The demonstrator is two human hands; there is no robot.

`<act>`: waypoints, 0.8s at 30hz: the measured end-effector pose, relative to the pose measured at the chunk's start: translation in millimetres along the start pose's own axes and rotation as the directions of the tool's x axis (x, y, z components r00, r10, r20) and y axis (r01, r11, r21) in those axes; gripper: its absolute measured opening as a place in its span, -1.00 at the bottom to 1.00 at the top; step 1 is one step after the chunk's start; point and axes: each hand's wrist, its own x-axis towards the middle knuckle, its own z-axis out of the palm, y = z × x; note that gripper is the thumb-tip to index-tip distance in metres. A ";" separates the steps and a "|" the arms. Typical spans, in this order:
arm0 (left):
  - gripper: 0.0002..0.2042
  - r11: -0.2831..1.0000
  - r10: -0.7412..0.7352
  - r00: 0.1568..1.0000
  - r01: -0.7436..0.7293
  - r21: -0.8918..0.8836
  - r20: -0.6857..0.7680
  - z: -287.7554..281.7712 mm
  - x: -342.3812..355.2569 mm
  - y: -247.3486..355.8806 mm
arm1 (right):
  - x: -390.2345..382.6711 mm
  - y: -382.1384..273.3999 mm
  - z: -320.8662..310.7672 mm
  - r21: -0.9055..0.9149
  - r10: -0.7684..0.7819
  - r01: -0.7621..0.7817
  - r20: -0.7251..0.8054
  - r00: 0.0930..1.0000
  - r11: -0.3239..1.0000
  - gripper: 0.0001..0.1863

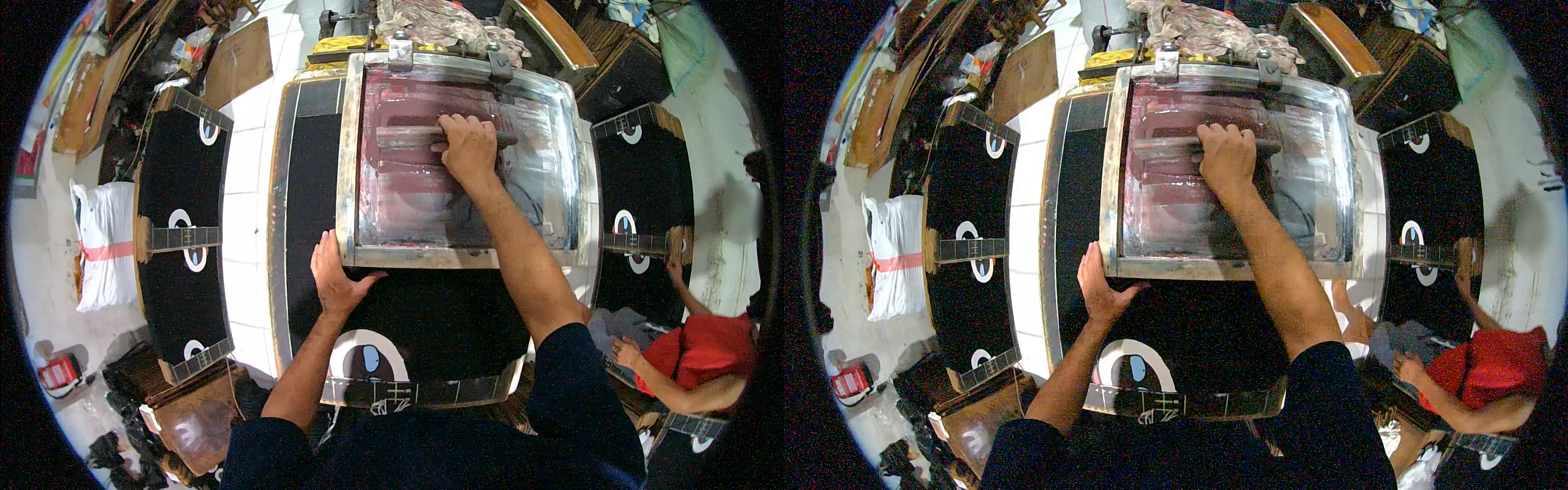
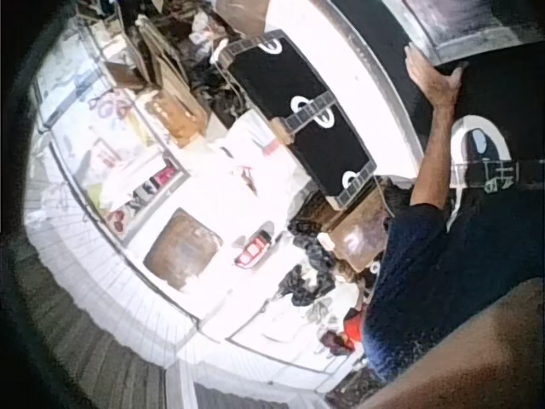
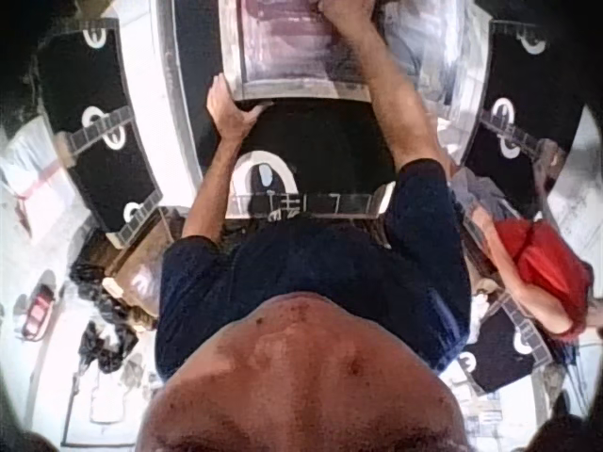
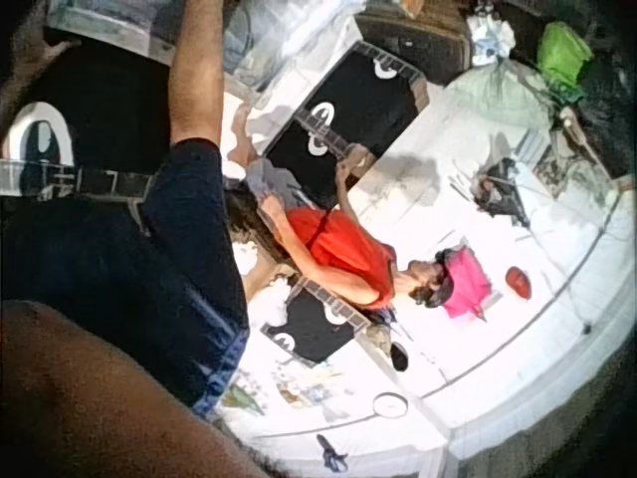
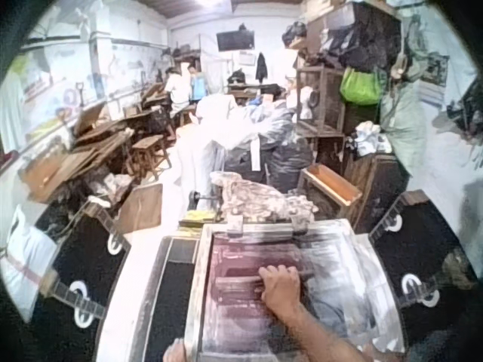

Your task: The person repeatedly aligns a screen printing frame over a black skateboard deck and uses a squeegee to pull ink across the screen. They lift the frame to check the deck, then repeat the process on multiple decks. The person also briefly handles a stack of wooden sticks and a cardboard sheet before resuming printing.

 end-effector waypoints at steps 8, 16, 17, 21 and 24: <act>0.23 0.999 0.028 0.999 -0.027 0.043 -0.024 8.0 0.3 -1.9 | 90.4 23.9 20.9 -0.027 -0.039 0.035 -0.152 0.988 0.999 -0.59; 0.18 0.999 0.017 1.000 -0.017 0.037 0.011 3.0 2.1 0.8 | -3.6 -2.0 11.6 -0.066 -0.076 0.065 -0.188 0.979 0.996 -0.62; 0.17 0.999 0.017 1.000 -0.017 0.040 0.000 2.8 2.5 1.4 | -21.1 -8.2 5.2 -0.070 -0.037 0.030 -0.096 0.995 0.997 -0.57; 0.16 0.999 -0.014 0.999 0.012 0.046 0.038 1.7 5.4 1.9 | -8.7 0.8 -5.9 -0.018 -0.080 0.080 0.002 0.997 0.997 -0.53; 0.15 0.999 0.006 1.000 -0.006 0.049 0.016 3.1 6.1 1.4 | 57.5 18.5 11.8 -0.059 -0.052 0.050 -0.047 0.998 0.997 -0.54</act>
